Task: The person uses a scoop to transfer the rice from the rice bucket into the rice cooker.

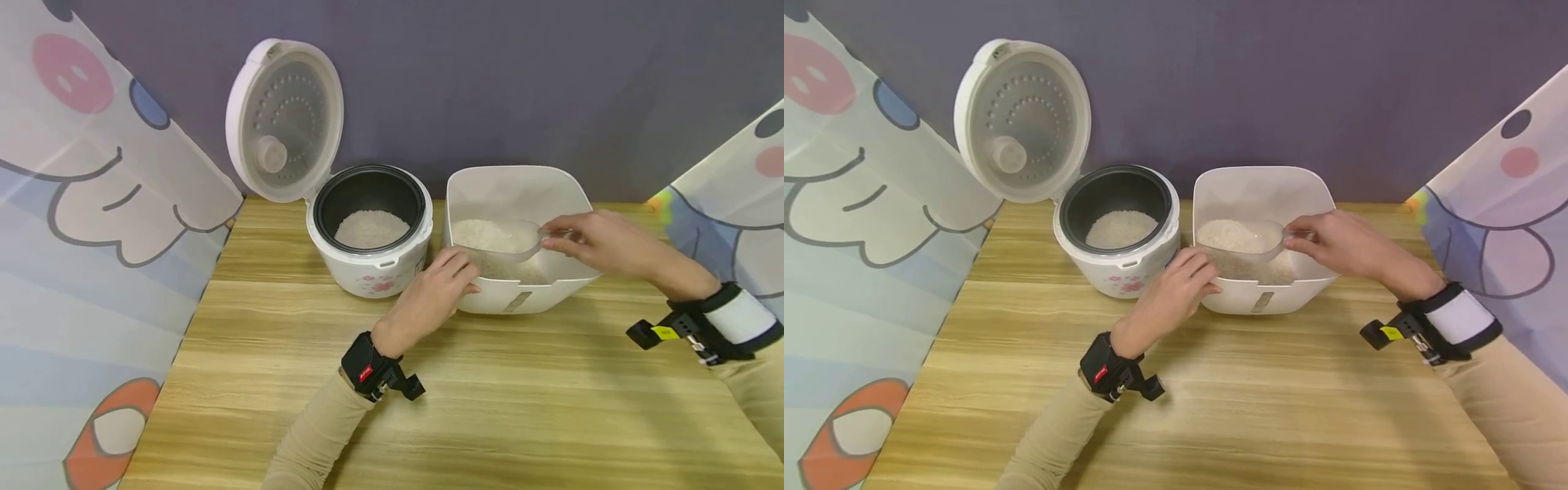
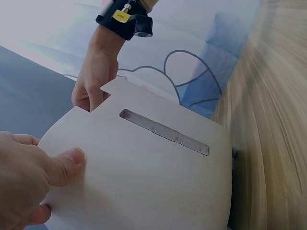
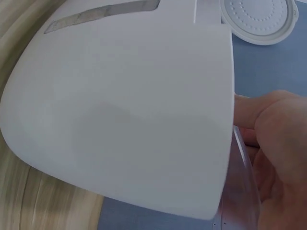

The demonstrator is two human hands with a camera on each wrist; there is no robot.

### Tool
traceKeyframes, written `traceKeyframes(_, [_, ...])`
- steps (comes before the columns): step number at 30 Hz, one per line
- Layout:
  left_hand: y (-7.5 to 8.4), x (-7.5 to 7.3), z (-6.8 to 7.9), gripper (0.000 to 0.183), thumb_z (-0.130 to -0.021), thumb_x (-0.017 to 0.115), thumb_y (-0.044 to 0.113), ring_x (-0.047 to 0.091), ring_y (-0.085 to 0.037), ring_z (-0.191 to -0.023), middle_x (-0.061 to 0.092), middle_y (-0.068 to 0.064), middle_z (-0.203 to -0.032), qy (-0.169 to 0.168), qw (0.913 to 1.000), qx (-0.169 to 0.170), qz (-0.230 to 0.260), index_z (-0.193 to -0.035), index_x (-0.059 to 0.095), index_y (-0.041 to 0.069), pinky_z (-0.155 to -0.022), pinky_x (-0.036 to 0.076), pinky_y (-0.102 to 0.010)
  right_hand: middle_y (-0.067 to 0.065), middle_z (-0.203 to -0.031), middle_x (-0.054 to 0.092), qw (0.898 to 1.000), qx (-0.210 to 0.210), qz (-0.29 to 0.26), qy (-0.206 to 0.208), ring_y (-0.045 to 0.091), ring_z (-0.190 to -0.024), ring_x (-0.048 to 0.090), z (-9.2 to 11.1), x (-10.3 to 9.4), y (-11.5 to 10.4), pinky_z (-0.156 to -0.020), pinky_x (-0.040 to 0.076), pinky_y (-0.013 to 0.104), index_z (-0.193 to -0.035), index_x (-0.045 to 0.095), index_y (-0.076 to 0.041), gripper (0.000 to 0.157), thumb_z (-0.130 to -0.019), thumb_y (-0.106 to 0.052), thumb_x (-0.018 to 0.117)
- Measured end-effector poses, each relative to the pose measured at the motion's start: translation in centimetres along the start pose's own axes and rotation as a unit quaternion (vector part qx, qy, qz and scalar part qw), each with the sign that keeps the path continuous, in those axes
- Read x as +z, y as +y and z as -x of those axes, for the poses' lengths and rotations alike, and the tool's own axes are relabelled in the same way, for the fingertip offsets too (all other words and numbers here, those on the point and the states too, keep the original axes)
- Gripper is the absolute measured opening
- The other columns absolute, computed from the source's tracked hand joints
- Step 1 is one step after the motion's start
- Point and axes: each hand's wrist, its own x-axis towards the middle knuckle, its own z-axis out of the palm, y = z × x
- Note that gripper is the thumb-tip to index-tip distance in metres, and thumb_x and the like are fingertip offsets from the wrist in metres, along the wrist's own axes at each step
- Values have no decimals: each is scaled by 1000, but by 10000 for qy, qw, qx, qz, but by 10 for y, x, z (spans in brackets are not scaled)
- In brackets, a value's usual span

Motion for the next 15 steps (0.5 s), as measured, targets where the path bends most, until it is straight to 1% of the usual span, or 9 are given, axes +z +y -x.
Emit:
traceKeyframes(3, [1, 0, 0, 14, -104, 60, 24, 55, -21, -114, 60, -2, -109, -15, 10000, 8, 24, -104, 63, 11, -101, 47, -23, 10, -100, 78, 9999, 106, -2, 51, 18, -80, 71, 2, -2, 3, -67, 54, 35, -126, 71, -3, 34, -97, -21, 72])
traceKeyframes(7, [1, 0, 0, 14, -103, 61, 24, 55, -20, -113, 60, -2, -109, -24, 10000, -14, 69, -104, 63, 10, -99, 48, -23, 8, -98, 78, 9997, 105, -18, 197, 12, -71, 67, 4, -4, 5, -62, 51, 29, -125, 72, -2, 33, -96, -18, 73])
traceKeyframes(10, [1, 0, 0, 14, -103, 62, 24, 55, -20, -113, 60, -2, -109, -19, 9999, -45, 94, -104, 64, 10, -99, 49, -23, 6, -96, 78, 9993, -11, -10, 362, 8, -68, 66, 6, -6, 7, -60, 50, 27, -122, 73, -3, 31, -95, -16, 74])
traceKeyframes(12, [1, -1, 0, 14, -103, 62, 24, 55, -20, -113, 60, -2, -109, -23, 9999, -59, 102, -104, 64, 10, -99, 49, -23, 7, -96, 78, 9986, -182, 14, 491, 7, -66, 67, 6, -8, 8, -58, 50, 26, -120, 74, -2, 29, -93, -14, 75])
traceKeyframes(15, [1, -1, 1, 14, -103, 62, 24, 55, -20, -113, 59, -3, -108, -33, 9999, -70, 105, -103, 64, 10, -99, 48, -23, 6, -92, 78, 9974, -301, 60, 653, 7, -64, 67, 7, -12, 8, -56, 49, 25, -118, 75, -3, 28, -92, -12, 76])
